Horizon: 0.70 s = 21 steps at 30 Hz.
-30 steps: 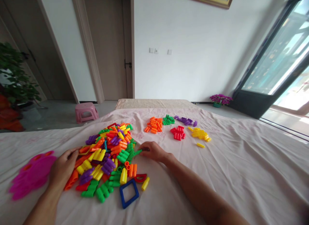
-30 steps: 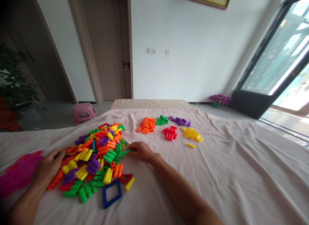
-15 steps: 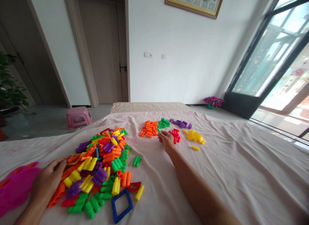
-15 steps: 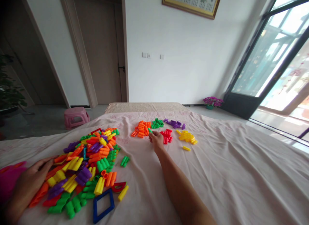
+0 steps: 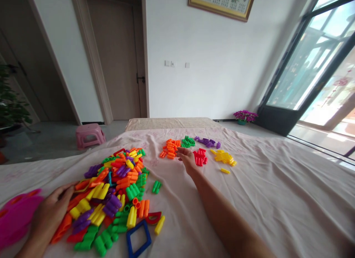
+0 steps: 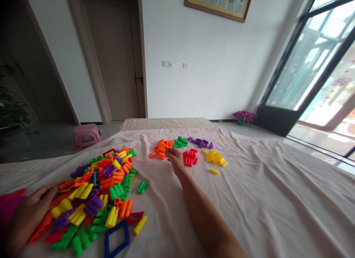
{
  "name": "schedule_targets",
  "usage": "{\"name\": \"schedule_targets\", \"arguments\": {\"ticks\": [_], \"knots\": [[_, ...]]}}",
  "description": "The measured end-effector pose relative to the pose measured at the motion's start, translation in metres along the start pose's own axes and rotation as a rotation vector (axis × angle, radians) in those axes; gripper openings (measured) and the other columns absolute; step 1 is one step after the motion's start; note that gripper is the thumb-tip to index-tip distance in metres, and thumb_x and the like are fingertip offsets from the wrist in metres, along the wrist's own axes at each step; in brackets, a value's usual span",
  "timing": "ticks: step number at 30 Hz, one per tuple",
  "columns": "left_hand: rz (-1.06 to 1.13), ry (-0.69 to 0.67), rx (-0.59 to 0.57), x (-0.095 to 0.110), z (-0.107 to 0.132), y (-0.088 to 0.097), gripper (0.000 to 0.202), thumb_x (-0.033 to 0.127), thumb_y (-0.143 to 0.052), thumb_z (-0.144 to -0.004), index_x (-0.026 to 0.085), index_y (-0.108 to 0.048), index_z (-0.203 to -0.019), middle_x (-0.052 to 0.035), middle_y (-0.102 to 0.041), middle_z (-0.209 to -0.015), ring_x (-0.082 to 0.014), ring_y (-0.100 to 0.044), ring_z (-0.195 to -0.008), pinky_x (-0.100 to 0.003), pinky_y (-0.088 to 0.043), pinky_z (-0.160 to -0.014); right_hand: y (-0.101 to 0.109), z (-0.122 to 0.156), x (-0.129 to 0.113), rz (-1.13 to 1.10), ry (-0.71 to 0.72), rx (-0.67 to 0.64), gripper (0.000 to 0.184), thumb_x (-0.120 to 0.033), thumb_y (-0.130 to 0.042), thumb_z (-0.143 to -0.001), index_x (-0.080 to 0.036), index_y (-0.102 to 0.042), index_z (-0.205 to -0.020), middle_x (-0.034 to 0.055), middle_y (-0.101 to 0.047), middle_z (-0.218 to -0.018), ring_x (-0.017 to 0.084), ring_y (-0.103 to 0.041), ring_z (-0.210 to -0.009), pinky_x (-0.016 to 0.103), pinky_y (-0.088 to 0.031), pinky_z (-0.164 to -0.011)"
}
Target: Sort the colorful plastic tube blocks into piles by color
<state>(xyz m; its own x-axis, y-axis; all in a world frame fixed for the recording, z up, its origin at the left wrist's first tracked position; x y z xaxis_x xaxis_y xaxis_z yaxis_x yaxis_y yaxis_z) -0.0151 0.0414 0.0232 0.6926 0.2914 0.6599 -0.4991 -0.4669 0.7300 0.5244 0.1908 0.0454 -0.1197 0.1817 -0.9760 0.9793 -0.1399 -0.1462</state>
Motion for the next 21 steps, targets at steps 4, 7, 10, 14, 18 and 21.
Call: {"name": "schedule_targets", "arguments": {"ticks": [4,7,10,14,18,21], "knots": [[0.022,0.091,-0.057,0.014,0.009,0.005,0.050,0.056,-0.041,-0.090,0.022,-0.068,-0.117,-0.0097,-0.075,-0.108,-0.0262,-0.068,-0.094,-0.032,-0.050,-0.074,-0.052,0.030,-0.005,0.120,-0.039,-0.414,0.035,-0.040,-0.080,-0.067,-0.016,-0.076,-0.092,0.0018,-0.070,-0.074,0.012,-0.059,-0.062,0.022,-0.041,-0.055],[0.015,0.121,-0.072,0.019,0.012,0.008,0.051,0.054,-0.041,-0.091,0.021,-0.067,-0.119,-0.0099,-0.074,-0.111,-0.0253,-0.067,-0.096,-0.030,-0.048,-0.075,-0.084,0.057,-0.006,0.261,-0.024,-0.720,0.037,-0.043,-0.082,-0.068,-0.018,-0.078,-0.094,0.0019,-0.071,-0.079,0.013,-0.060,-0.066,0.023,-0.043,-0.059],[0.000,0.132,-0.076,0.019,0.012,0.008,0.051,0.054,-0.040,-0.091,0.022,-0.067,-0.121,-0.0104,-0.073,-0.112,-0.0262,-0.066,-0.097,-0.029,-0.047,-0.075,-0.103,0.077,-0.010,0.496,0.095,-0.940,0.043,-0.042,-0.086,-0.065,-0.023,-0.080,-0.103,0.0007,-0.071,-0.087,0.015,-0.061,-0.075,0.023,-0.045,-0.066],[-0.008,0.127,-0.064,0.018,0.012,0.009,0.051,0.054,-0.041,-0.091,0.023,-0.067,-0.121,-0.0094,-0.074,-0.109,-0.0255,-0.067,-0.092,-0.029,-0.047,-0.071,-0.111,0.088,-0.019,0.693,0.267,-1.040,0.042,-0.042,-0.089,-0.064,-0.026,-0.081,-0.102,-0.0001,-0.069,-0.089,0.015,-0.060,-0.078,0.022,-0.044,-0.069],[-0.001,0.104,-0.058,0.021,0.012,0.010,0.051,0.054,-0.041,-0.091,0.022,-0.068,-0.120,-0.0087,-0.075,-0.106,-0.0248,-0.067,-0.090,-0.029,-0.047,-0.071,-0.110,0.087,-0.017,0.696,0.229,-1.020,0.037,-0.038,-0.090,-0.062,-0.021,-0.078,-0.093,-0.0012,-0.067,-0.083,0.013,-0.057,-0.073,0.020,-0.042,-0.064],[0.017,0.104,-0.060,0.018,0.011,0.009,0.049,0.054,-0.043,-0.090,0.022,-0.068,-0.119,-0.0085,-0.075,-0.105,-0.0250,-0.068,-0.089,-0.030,-0.048,-0.071,-0.102,0.078,-0.008,0.573,0.065,-0.909,0.034,-0.032,-0.087,-0.064,-0.019,-0.074,-0.092,-0.0028,-0.066,-0.076,0.011,-0.057,-0.066,0.019,-0.042,-0.058]]}}
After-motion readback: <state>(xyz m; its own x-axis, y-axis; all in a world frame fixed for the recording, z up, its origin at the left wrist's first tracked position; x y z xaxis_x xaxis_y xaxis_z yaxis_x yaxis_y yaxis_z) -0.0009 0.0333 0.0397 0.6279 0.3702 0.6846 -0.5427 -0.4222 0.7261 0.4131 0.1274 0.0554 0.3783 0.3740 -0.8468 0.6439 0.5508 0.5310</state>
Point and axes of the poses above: each hand's wrist, its own z-axis away from the middle knuckle, its own y-axis out of the back of the hand, x = y × z, the point moved 8 cm from there along -z, towards the middle knuckle
